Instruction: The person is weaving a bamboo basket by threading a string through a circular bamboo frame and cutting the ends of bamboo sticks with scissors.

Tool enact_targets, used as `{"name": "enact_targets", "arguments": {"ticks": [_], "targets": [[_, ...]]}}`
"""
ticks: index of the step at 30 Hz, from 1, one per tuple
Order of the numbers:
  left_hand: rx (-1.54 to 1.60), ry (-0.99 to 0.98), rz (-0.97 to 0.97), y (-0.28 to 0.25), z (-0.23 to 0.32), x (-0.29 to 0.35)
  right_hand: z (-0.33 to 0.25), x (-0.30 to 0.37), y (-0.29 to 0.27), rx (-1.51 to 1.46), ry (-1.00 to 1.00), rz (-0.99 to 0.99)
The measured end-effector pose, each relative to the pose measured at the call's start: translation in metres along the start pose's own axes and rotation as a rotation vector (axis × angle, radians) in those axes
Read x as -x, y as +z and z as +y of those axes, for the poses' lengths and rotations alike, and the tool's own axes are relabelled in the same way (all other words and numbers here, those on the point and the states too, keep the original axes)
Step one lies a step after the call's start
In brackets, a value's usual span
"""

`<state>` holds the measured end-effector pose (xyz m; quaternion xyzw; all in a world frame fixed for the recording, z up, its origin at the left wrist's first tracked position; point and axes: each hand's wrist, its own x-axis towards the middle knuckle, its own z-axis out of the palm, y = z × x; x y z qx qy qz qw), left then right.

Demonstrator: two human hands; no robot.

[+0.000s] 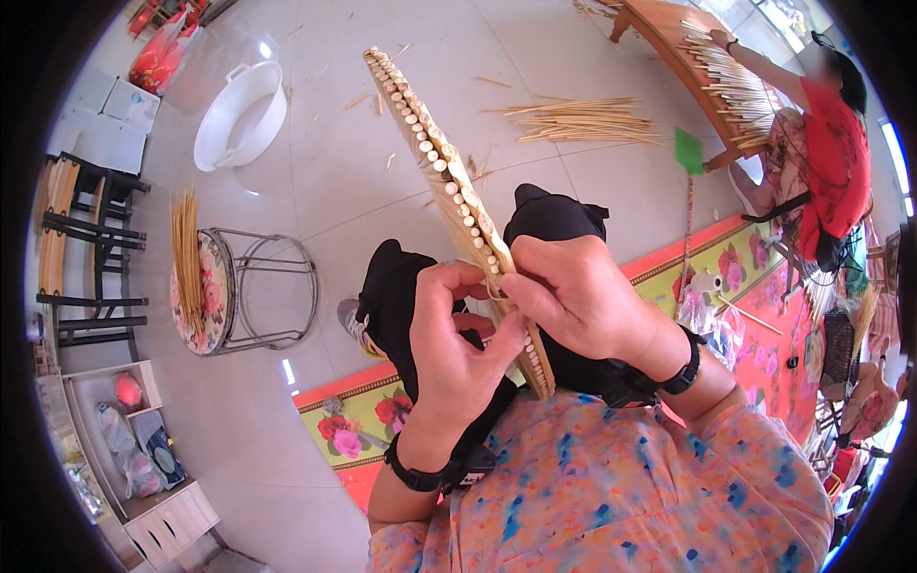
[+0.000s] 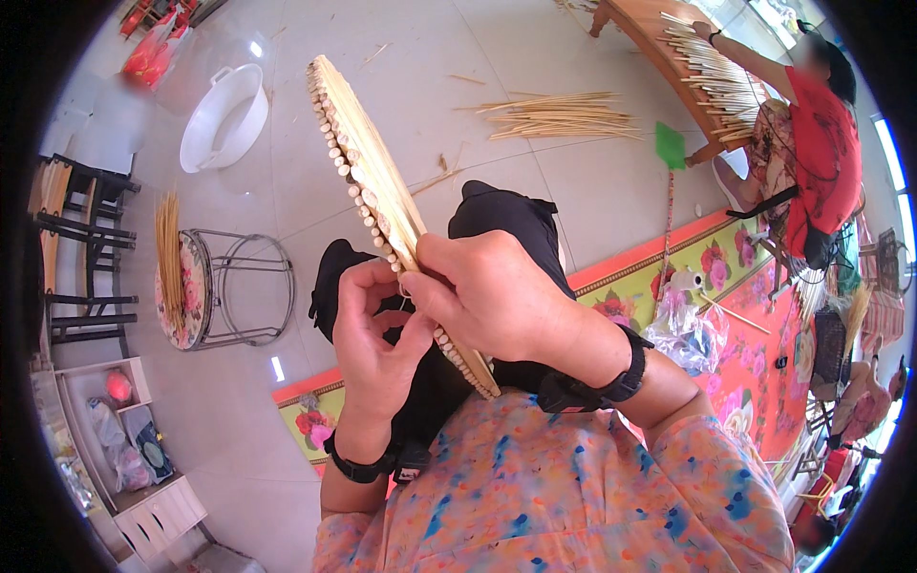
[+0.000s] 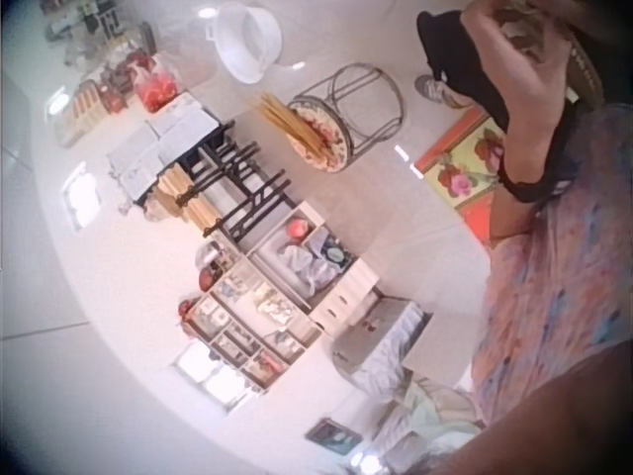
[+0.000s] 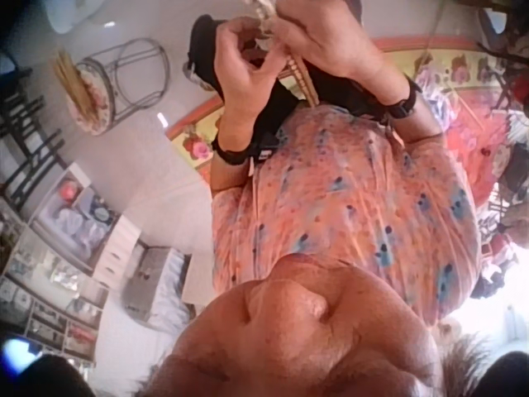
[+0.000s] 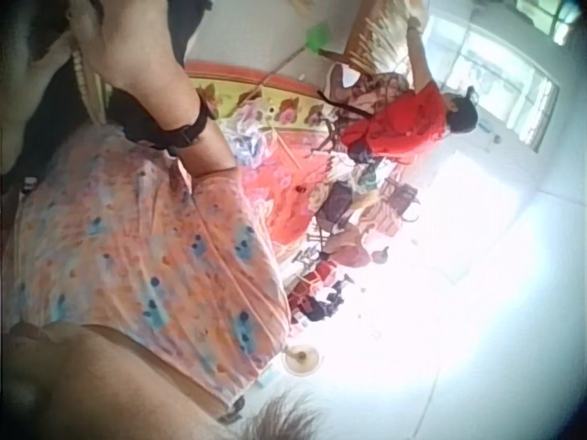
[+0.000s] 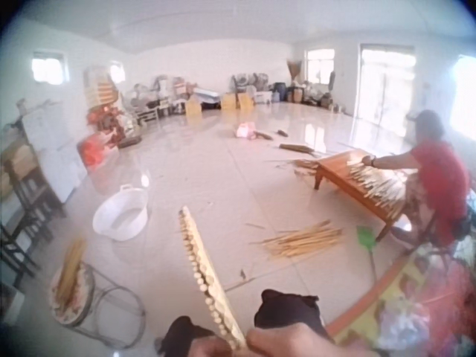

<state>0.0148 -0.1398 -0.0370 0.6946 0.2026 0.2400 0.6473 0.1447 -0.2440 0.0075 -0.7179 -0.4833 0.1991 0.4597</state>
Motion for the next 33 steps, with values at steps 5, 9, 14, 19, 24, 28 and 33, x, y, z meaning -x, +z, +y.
{"name": "enact_targets", "arguments": {"ticks": [5, 9, 14, 19, 24, 28, 33], "targets": [[-0.031, 0.022, -0.014, 0.008, 0.0, -0.004, 0.002, 0.001, -0.008, -0.034, 0.032, 0.001], [-0.051, 0.021, -0.026, 0.004, 0.002, -0.005, 0.002, -0.001, -0.007, -0.033, 0.051, -0.006], [-0.214, 0.15, 0.062, -0.051, 0.008, 0.0, 0.0, -0.002, 0.002, 0.041, 0.13, 0.036], [-0.497, -0.078, 0.423, -0.165, -0.018, 0.015, 0.008, 0.004, -0.005, 0.136, 0.114, 0.089], [-0.959, -0.524, 0.419, -0.279, -0.144, 0.12, 0.02, 0.006, -0.004, 0.052, 0.065, 0.072], [-0.984, -0.87, 0.255, -0.313, -0.273, 0.252, 0.036, 0.006, -0.008, 0.073, -0.025, 0.054], [-0.957, -1.186, 0.141, -0.276, -0.348, 0.361, 0.051, 0.007, -0.016, 0.101, -0.013, 0.114]]}}
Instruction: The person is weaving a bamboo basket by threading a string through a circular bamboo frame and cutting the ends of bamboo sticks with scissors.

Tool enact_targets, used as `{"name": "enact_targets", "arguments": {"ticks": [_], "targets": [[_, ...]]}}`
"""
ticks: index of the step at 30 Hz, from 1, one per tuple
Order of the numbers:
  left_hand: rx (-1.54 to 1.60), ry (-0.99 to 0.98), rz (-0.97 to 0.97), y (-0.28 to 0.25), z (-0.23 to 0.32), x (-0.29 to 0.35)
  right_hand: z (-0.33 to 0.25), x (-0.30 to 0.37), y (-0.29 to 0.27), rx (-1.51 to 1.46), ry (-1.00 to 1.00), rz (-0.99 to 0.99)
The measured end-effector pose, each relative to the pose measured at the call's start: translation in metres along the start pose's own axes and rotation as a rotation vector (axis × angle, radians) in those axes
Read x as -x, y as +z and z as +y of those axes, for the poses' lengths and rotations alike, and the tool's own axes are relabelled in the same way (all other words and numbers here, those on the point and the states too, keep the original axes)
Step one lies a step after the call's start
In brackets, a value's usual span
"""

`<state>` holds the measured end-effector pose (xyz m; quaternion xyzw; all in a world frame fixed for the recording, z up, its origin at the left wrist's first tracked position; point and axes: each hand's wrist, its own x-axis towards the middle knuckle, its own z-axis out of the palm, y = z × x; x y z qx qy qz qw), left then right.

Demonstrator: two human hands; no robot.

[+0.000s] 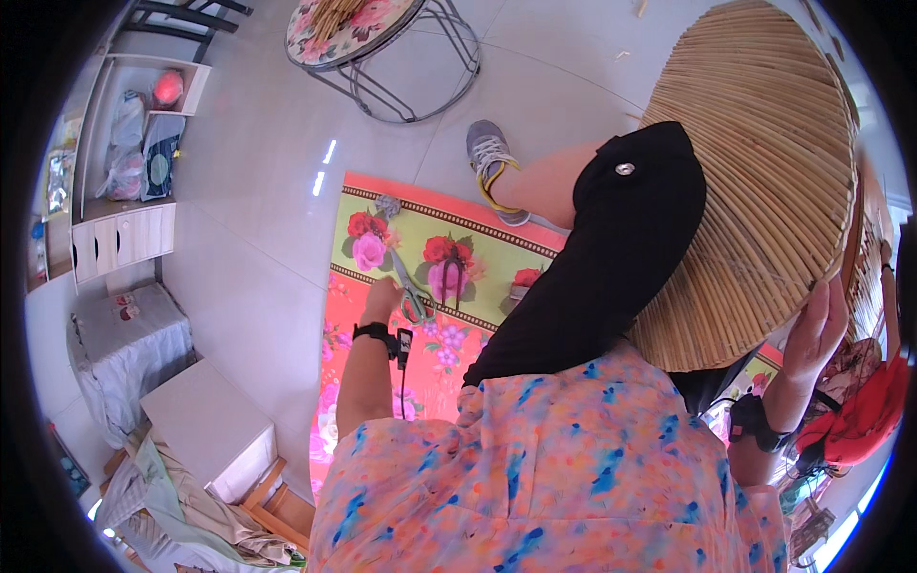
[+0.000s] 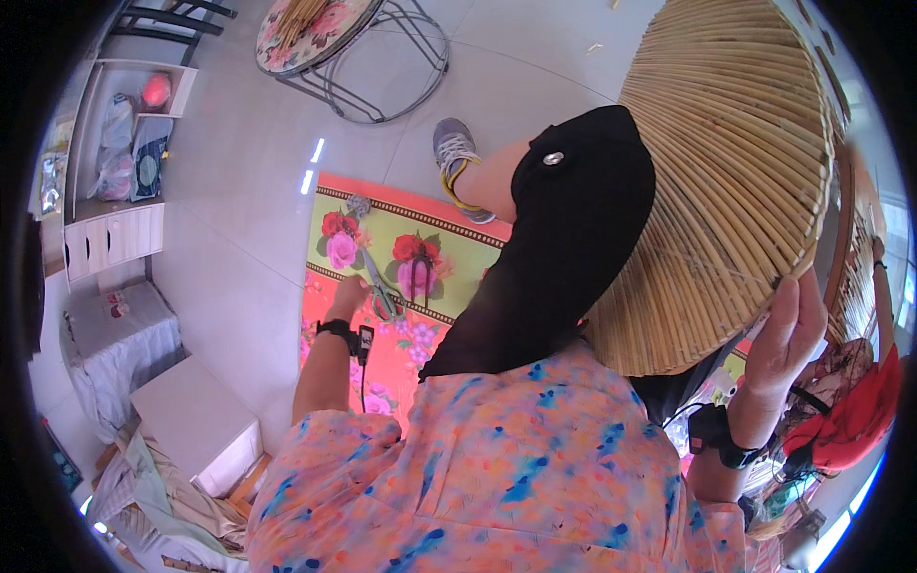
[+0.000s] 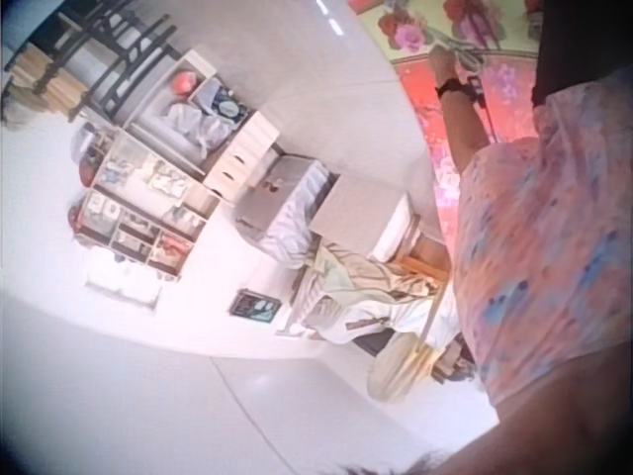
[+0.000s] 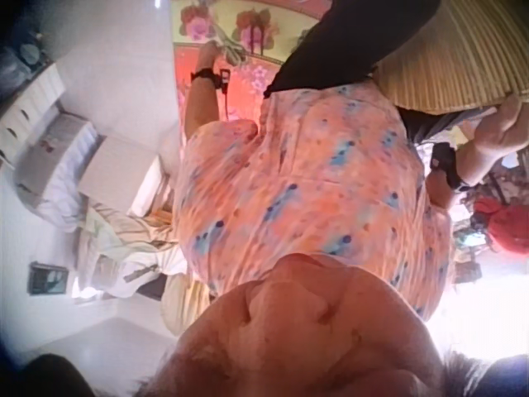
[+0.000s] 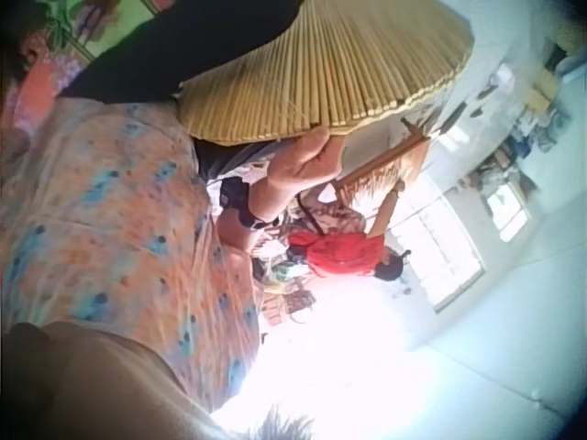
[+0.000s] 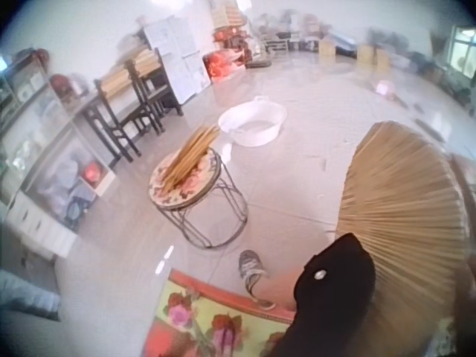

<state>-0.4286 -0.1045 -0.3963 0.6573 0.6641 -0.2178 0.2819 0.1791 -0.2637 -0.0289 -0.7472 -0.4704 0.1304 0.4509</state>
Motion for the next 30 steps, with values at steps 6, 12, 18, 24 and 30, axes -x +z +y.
{"name": "enact_targets", "arguments": {"ticks": [6, 12, 18, 24, 30], "targets": [[0.085, -0.23, -0.111, 0.079, -0.006, 0.019, 0.01, 0.01, -0.009, -0.125, 0.128, 0.011], [0.221, -0.165, 0.199, 0.106, 0.009, 0.015, -0.006, 0.016, -0.004, 0.525, -0.155, 0.181], [0.577, -0.365, -0.04, 0.1, 0.002, -0.005, -0.063, -0.018, 0.03, 0.053, 0.033, -0.064], [1.686, 0.019, -0.1, 0.008, 0.087, 0.002, -0.034, -0.004, 0.016, -0.003, -0.039, -0.053], [1.392, 0.568, -0.052, -0.173, 0.188, 0.063, -0.039, -0.008, 0.019, -0.088, -0.026, -0.084]]}}
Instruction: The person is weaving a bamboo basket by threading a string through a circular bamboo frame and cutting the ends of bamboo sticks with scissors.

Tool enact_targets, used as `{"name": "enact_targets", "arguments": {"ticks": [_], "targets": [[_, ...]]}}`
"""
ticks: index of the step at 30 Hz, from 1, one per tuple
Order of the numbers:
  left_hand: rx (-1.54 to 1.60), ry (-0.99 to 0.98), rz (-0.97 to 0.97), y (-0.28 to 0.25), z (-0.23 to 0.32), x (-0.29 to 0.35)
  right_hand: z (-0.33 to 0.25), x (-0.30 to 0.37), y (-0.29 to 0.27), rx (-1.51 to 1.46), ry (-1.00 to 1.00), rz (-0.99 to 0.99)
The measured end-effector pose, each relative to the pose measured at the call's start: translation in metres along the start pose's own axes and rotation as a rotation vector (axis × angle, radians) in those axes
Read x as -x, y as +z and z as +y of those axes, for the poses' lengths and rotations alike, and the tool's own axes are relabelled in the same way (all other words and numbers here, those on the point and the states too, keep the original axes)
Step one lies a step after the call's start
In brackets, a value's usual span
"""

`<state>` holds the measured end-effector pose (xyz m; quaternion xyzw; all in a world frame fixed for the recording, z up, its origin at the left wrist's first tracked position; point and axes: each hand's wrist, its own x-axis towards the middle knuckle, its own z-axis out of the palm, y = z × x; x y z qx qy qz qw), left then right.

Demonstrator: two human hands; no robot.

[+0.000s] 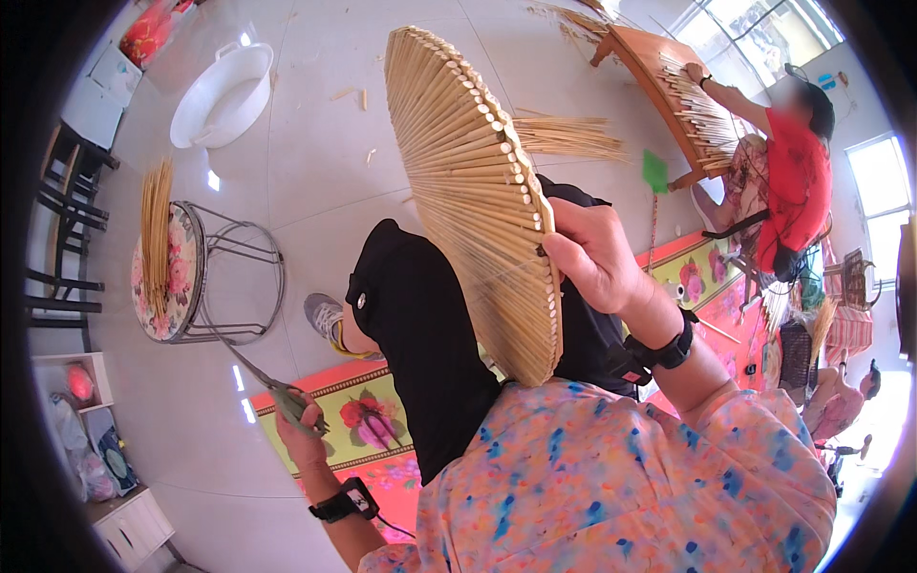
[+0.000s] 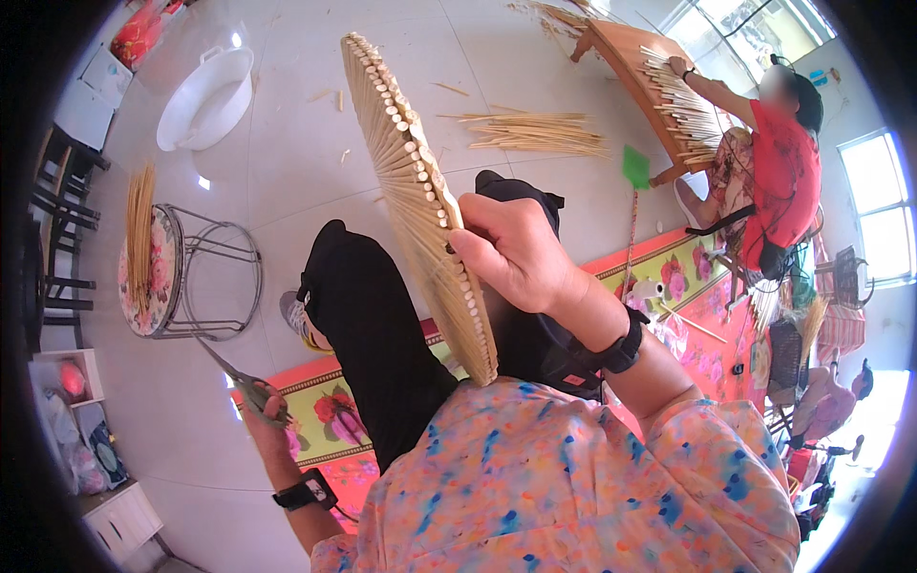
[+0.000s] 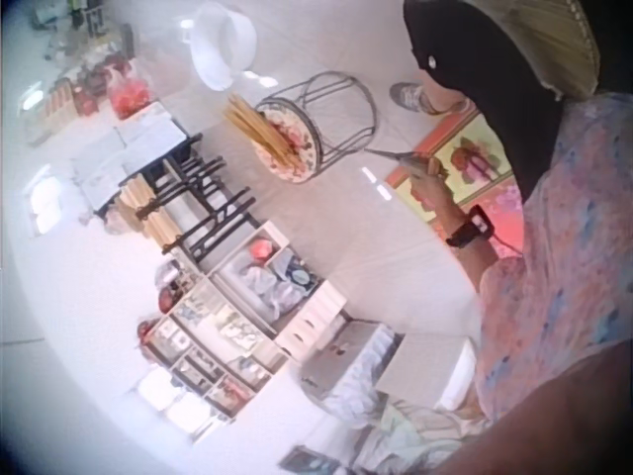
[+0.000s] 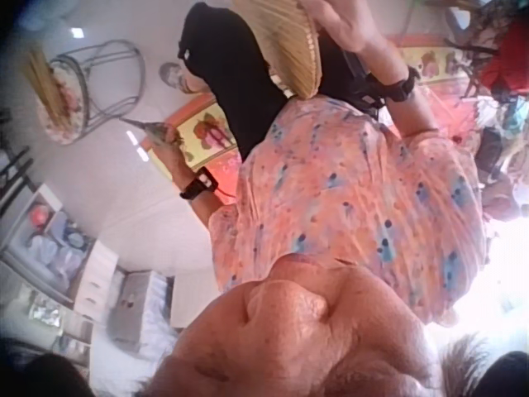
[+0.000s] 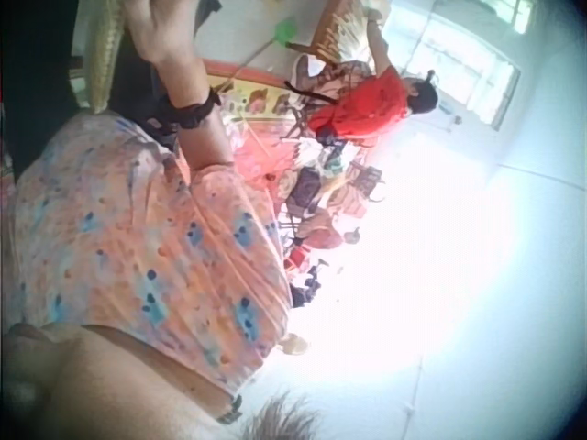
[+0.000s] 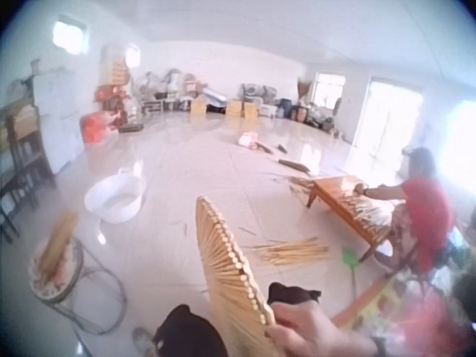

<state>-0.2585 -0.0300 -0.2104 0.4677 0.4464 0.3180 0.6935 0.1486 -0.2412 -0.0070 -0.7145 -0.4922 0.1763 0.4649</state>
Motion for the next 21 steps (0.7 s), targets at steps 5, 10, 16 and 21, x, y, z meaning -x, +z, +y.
{"name": "enact_targets", "arguments": {"ticks": [5, 10, 16, 21], "targets": [[-1.003, 0.501, -0.237, 0.077, 0.131, 0.03, 0.003, -0.004, 0.0, -0.052, -0.034, -0.038], [-1.44, 1.063, -0.344, 0.157, 0.186, 0.042, 0.01, -0.002, -0.003, -0.064, 0.009, -0.038], [-1.608, 1.096, -0.349, 0.178, 0.206, 0.048, 0.008, -0.004, -0.003, -0.095, 0.009, -0.046], [-1.634, 1.13, -0.354, 0.188, 0.207, 0.046, 0.009, -0.006, -0.006, -0.067, -0.006, -0.062]]}}
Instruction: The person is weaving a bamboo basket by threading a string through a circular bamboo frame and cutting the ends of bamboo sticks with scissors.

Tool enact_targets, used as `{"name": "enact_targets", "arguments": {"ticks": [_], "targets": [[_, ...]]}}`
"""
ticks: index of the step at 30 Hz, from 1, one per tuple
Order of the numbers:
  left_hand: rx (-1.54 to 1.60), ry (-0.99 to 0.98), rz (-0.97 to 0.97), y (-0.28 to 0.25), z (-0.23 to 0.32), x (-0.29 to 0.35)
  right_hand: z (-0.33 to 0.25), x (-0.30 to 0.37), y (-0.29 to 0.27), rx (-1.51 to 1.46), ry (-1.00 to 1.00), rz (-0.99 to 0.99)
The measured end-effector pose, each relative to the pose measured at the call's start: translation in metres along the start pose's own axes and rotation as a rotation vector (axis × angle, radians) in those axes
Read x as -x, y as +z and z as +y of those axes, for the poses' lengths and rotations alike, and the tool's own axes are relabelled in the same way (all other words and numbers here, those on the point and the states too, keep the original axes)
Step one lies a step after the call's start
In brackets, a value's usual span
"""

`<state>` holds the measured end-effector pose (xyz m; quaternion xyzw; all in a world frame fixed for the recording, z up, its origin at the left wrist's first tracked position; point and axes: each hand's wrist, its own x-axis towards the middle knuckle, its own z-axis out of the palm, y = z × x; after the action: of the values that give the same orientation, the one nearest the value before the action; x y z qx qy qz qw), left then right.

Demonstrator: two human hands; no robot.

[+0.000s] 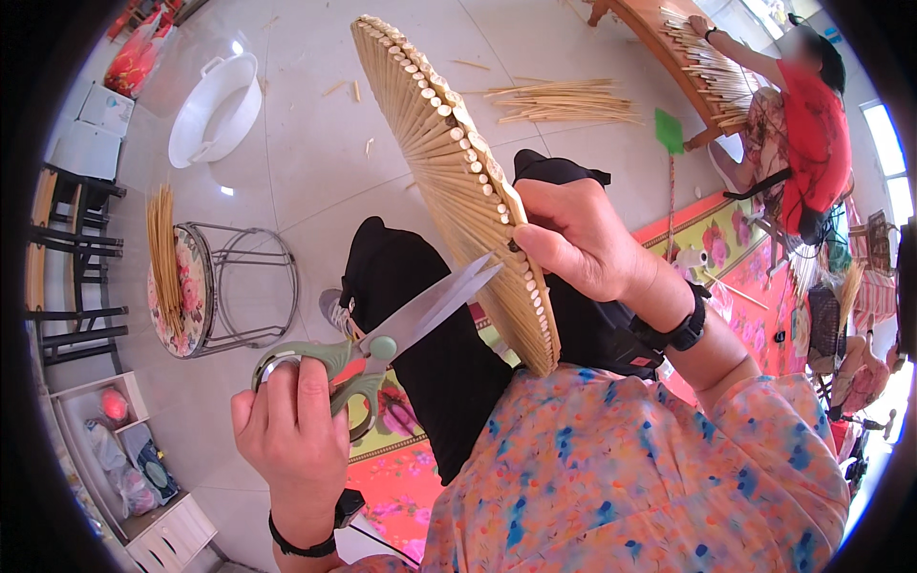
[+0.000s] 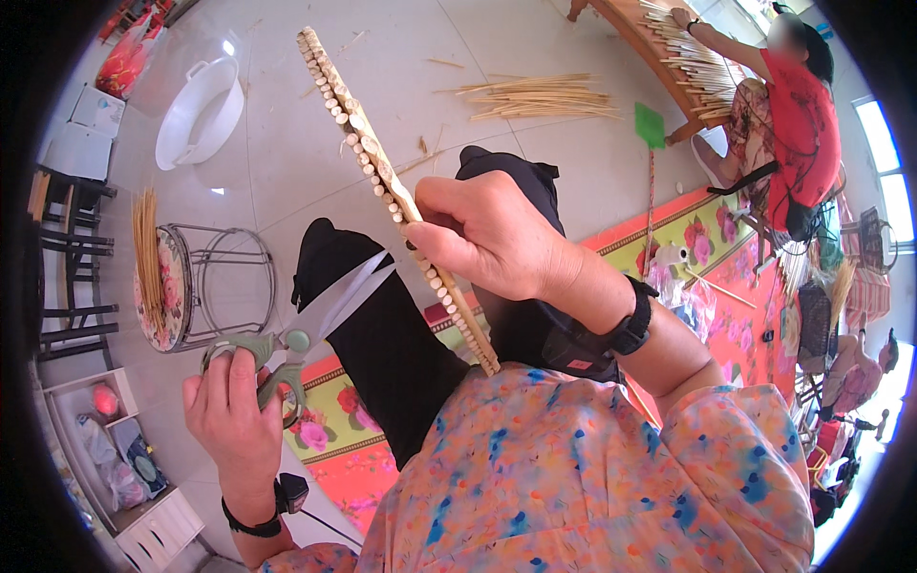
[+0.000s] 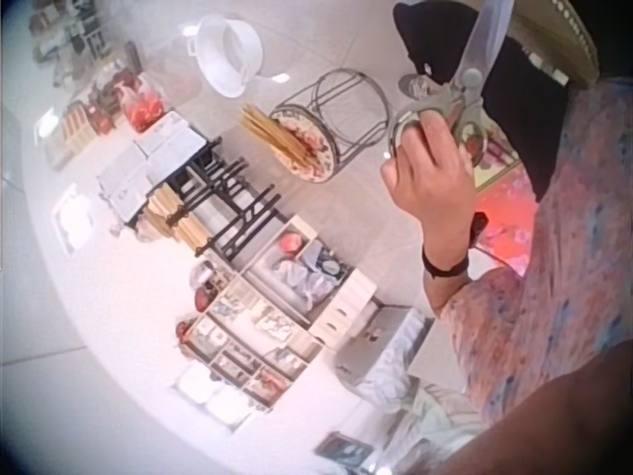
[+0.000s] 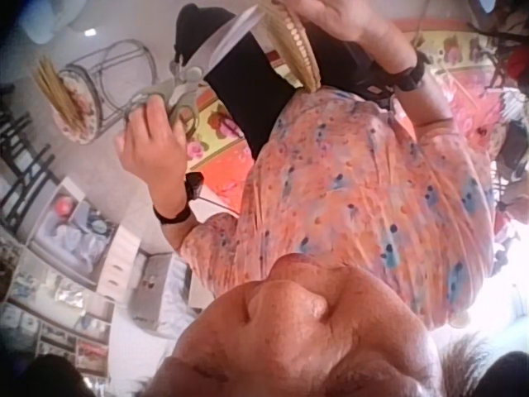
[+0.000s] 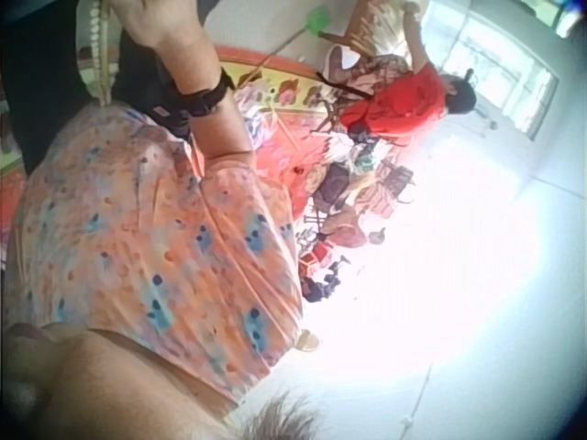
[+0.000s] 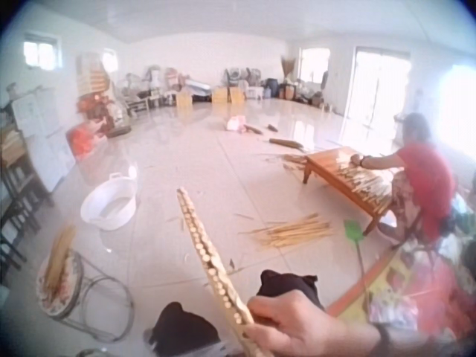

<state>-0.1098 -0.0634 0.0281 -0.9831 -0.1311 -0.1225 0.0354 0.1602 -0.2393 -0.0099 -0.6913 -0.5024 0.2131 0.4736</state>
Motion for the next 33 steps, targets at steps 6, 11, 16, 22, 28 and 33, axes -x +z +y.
{"name": "enact_targets", "arguments": {"ticks": [6, 11, 16, 22, 28, 33], "targets": [[-0.045, 0.086, 0.018, -0.0033, -0.0019, -0.0078, 0.0005, -0.0015, 0.0017, 0.022, -0.022, 0.0], [-0.084, 0.093, -0.007, -0.0066, -0.0007, -0.01, 0.0004, -0.0026, 0.0033, 0.008, -0.039, 0.0], [-0.09, 0.1, 0.013, -0.0084, -0.0009, -0.0094, -0.0002, -0.0032, 0.0028, 0.013, -0.044, -0.008], [-0.11, 0.101, 0.013, -0.0087, -0.0022, -0.0078, -0.002, -0.0034, 0.0024, 0.025, -0.041, -0.009], [-0.123, 0.11, 0.035, -0.0083, -0.0035, -0.0073, -0.0044, -0.0035, 0.0019, 0.022, -0.021, -0.005], [-0.111, 0.114, 0.028, -0.0087, -0.0034, -0.0074, -0.0024, -0.0034, 0.0027, 0.023, -0.027, -0.004]]}}
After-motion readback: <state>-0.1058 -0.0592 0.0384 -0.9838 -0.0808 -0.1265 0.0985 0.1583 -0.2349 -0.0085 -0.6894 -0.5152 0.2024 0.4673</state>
